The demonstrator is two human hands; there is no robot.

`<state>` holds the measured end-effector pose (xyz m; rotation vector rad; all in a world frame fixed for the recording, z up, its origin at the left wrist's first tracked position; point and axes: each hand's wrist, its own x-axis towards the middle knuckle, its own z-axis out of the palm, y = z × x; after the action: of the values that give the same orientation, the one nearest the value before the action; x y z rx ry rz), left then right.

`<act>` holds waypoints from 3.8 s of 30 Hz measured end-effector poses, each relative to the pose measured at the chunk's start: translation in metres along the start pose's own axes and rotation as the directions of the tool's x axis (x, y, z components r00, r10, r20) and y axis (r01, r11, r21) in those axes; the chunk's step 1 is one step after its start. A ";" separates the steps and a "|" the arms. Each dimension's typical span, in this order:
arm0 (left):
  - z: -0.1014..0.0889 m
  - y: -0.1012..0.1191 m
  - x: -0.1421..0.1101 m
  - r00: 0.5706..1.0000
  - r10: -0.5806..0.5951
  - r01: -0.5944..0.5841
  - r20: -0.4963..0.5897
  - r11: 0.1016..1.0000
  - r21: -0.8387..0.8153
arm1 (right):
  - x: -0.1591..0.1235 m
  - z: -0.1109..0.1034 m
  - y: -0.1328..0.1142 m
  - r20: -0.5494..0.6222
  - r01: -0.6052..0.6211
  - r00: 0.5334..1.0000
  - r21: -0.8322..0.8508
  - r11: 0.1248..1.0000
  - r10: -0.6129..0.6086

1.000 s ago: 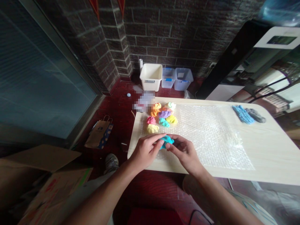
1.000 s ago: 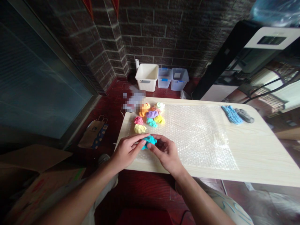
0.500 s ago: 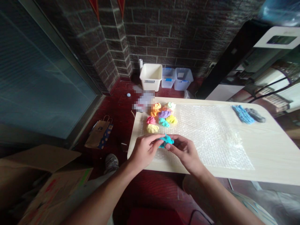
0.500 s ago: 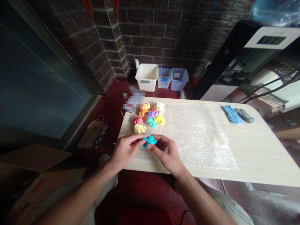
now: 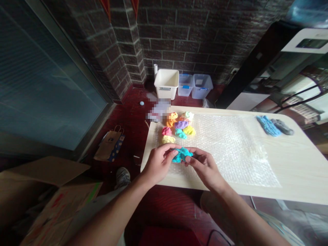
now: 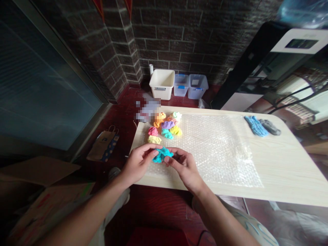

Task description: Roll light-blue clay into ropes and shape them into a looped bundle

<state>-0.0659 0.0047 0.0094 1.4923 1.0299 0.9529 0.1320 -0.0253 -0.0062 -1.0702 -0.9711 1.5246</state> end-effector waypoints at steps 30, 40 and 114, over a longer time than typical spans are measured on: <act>-0.001 0.000 -0.003 0.977 -0.122 0.115 0.174 0.992 0.051 | -0.003 -0.004 -0.009 0.088 -0.013 0.996 -0.157 0.987 0.027; -0.003 0.005 0.006 0.937 -0.193 0.297 0.293 0.880 -0.371 | -0.004 -0.004 -0.012 0.161 -0.184 0.976 0.248 0.951 0.147; 0.008 0.003 0.005 0.896 -0.378 0.444 0.235 0.726 -0.525 | -0.001 0.002 -0.006 0.074 0.060 0.996 -0.302 0.951 -0.039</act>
<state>-0.0565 0.0066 0.0115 0.7566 0.8420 0.7483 0.1316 -0.0259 -0.0001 -1.2044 -1.3019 1.4057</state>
